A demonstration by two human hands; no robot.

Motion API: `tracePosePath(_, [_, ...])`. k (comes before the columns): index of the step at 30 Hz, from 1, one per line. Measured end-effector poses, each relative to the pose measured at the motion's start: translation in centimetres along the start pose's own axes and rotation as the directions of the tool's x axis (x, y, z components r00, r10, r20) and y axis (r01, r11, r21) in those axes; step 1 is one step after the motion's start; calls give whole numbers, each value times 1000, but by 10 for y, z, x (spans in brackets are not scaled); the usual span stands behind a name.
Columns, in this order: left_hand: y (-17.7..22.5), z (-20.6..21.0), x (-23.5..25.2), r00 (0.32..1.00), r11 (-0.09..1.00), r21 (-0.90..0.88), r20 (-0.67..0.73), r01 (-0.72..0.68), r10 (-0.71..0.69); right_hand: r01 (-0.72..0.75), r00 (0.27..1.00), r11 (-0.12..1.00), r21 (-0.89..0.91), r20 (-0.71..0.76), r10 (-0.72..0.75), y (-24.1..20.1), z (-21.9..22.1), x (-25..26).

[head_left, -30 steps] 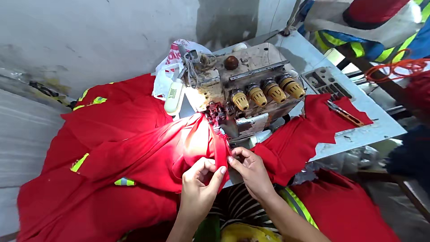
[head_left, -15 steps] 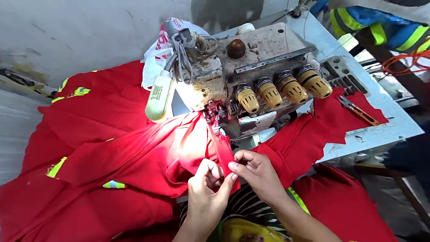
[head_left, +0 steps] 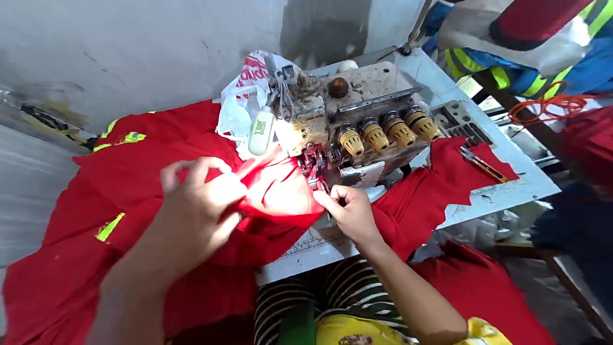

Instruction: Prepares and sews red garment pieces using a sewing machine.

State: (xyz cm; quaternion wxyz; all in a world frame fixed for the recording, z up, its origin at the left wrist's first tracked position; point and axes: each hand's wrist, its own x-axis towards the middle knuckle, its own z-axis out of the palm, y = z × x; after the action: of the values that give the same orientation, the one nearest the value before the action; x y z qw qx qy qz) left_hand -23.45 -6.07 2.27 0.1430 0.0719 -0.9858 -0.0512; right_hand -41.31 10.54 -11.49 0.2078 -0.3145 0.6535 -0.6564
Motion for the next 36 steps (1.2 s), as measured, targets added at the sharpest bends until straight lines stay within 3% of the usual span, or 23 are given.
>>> tracePosePath(3, [-10,-24,1,992,895,-438,44,-87,118,-14,1000,1000,-10,-7,14,-1,1,1])
tracePosePath(5, [-13,-23,4,998,845,-533,14,-50,68,59,995,998,-23,-84,-61,1,1,-8])
tracePosePath(6, [-13,-22,5,1000,831,-555,-4,-24,27,169,973,986,-10,-155,-168,5,0,-17])
tracePosePath(9, [1,-29,0,999,744,-667,-40,-45,24,561,791,826,-55,-257,-555,2,-4,-40])
tracePosePath(11, [13,-32,-3,990,681,-719,-73,-136,120,689,695,709,-149,-138,-705,-15,3,-37])
tracePosePath(13, [27,-38,-4,980,734,-654,-58,-182,191,731,675,660,-175,45,-736,-29,16,-22])
tracePosePath(16, [26,-41,-4,985,979,-127,-86,-157,147,643,744,762,74,179,-644,-46,16,0])
tracePosePath(18, [7,-33,-2,987,981,145,-78,-129,142,583,762,795,166,226,-606,-48,7,3])
tracePosePath(21, [-17,-22,-6,997,996,81,-49,-48,52,544,771,818,185,274,-575,-44,-1,-1])
tracePosePath(23, [-25,-24,-13,996,983,-174,-78,-53,40,535,770,824,185,296,-566,-44,-7,-3])
tracePosePath(25, [-23,-38,-21,989,841,-521,-49,-147,142,533,745,819,215,339,-574,-46,-11,-2])
tracePosePath(27, [-11,-52,-22,943,651,-714,-40,-258,330,546,696,797,257,390,-603,-53,-10,-2])
tracePosePath(28, [-5,-57,-22,940,660,-704,-30,-261,340,553,685,788,270,390,-615,-56,-9,-4])
tracePosePath(29, [-2,-61,-24,956,739,-630,-22,-239,291,560,690,782,272,370,-622,-57,-9,-7])
tracePosePath(31, [1,-67,-30,994,933,-342,-61,-110,95,566,728,783,258,289,-621,-55,-10,-9])
tracePosePath(32, [2,-66,-32,996,977,-211,-83,-33,16,568,744,785,248,252,-619,-53,-11,-9])
tracePosePath(34, [6,-59,-34,996,998,-37,-84,40,-43,585,755,787,199,220,-617,-52,-9,-11])
tracePosePath(36, [10,-53,-36,992,1000,-23,-125,-17,14,605,750,786,125,241,-616,-55,-7,-11])
